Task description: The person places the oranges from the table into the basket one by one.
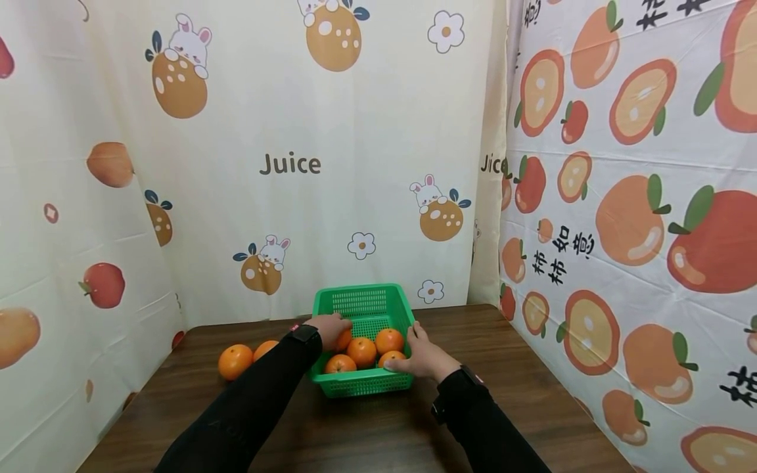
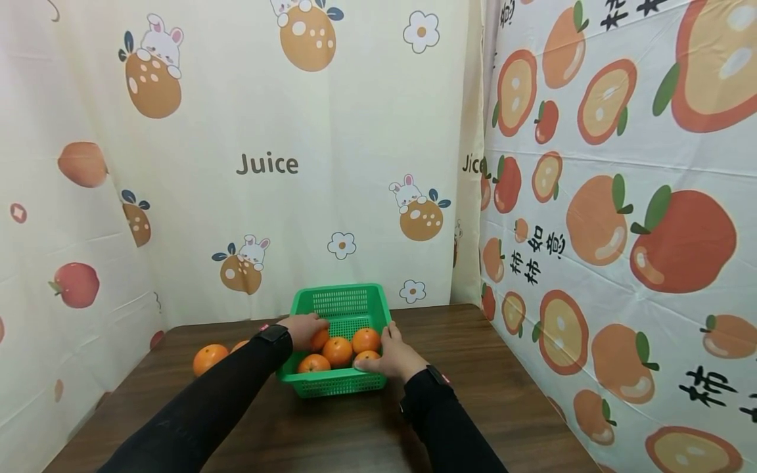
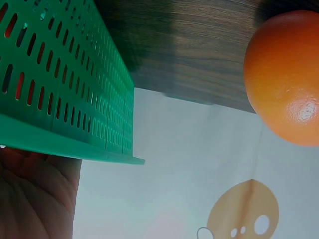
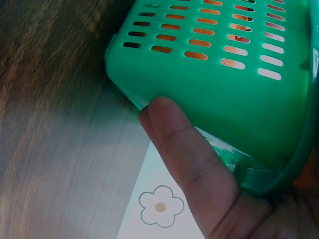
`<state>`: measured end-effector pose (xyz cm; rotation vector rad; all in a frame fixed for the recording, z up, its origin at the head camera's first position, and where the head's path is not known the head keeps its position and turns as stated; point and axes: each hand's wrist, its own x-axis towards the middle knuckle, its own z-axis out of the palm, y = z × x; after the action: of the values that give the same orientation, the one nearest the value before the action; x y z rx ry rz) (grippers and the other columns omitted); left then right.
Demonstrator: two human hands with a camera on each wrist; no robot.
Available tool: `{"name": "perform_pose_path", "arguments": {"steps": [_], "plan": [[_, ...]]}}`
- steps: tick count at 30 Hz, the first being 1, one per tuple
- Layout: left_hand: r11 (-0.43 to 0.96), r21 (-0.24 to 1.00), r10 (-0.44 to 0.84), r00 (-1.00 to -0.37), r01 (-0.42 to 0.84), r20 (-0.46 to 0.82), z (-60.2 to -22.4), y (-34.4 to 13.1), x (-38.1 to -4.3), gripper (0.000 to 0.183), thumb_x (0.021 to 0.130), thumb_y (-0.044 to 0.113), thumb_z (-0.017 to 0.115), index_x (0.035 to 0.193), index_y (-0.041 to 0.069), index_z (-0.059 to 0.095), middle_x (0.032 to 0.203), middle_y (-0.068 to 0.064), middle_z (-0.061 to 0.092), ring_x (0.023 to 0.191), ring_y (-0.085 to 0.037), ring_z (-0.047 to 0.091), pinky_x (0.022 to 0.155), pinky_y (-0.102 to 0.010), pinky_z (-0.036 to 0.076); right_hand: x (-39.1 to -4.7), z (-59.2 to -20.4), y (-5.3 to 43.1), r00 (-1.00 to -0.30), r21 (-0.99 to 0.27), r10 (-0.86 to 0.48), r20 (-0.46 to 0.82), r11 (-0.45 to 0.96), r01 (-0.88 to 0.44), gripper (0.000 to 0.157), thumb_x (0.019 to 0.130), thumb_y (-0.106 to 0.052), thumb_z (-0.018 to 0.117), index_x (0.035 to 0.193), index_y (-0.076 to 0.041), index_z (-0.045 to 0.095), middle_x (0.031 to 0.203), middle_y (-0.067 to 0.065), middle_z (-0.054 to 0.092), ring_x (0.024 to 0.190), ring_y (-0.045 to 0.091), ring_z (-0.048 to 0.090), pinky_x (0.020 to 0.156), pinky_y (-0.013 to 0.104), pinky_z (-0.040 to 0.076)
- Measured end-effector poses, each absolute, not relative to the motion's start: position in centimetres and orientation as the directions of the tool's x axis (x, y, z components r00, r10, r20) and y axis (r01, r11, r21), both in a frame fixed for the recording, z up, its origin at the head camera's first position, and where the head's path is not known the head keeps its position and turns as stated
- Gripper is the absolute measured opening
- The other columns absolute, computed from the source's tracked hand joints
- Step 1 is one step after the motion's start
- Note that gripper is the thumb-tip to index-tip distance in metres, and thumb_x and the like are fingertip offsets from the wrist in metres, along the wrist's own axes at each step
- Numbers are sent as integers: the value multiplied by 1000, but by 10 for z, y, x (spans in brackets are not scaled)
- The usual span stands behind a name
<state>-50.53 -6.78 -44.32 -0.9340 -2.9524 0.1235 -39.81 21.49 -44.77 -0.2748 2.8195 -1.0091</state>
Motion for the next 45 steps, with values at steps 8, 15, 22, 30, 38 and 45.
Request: {"name": "perform_pose_path", "arguments": {"steps": [8,15,22,30,38,45], "plan": [[811,-68,584,-812,582,15,-447,-69,-506,45,93,24,83,136,20,70,121,-12,69,102,-30,68,89,-48,58,-396,-449,215,-973,-633,-217,-73,764,-123,114,92,-61,76,170,-1,17,180,17,1,159,46,29,123,64,34],[816,-50,578,-815,576,44,-448,-70,-509,31,98,23,77,129,22,74,122,-12,68,102,-29,68,92,-47,58,-396,-446,215,-973,-630,-218,-74,766,-124,114,93,-60,75,170,-1,16,180,17,0,159,45,30,123,63,34],[807,-52,591,-806,589,44,-443,-70,-507,28,97,19,78,125,20,75,115,-9,69,97,-26,68,91,-46,58,-397,-444,215,-974,-625,-212,-74,771,-120,112,94,-59,75,170,-1,17,180,17,0,159,46,30,123,64,34],[813,-69,580,-814,578,27,-446,-69,-507,34,97,23,79,130,21,73,121,-12,69,103,-30,69,93,-49,58,-396,-447,215,-974,-629,-214,-73,768,-121,115,92,-62,75,170,-2,16,180,17,0,159,46,29,123,63,34],[834,-66,548,-836,547,-8,-444,-67,-503,37,96,21,79,132,20,72,122,-13,70,107,-31,69,95,-49,57,-395,-448,215,-974,-640,-215,-72,759,-120,116,91,-62,76,170,-2,15,180,17,1,159,46,29,123,62,34],[837,-21,546,-838,546,-7,-438,-66,-497,39,95,17,80,133,17,73,123,-14,69,107,-31,68,97,-50,57,-394,-447,216,-975,-636,-212,-68,762,-122,116,91,-62,76,170,-2,16,180,16,1,159,46,30,123,62,35]]}}
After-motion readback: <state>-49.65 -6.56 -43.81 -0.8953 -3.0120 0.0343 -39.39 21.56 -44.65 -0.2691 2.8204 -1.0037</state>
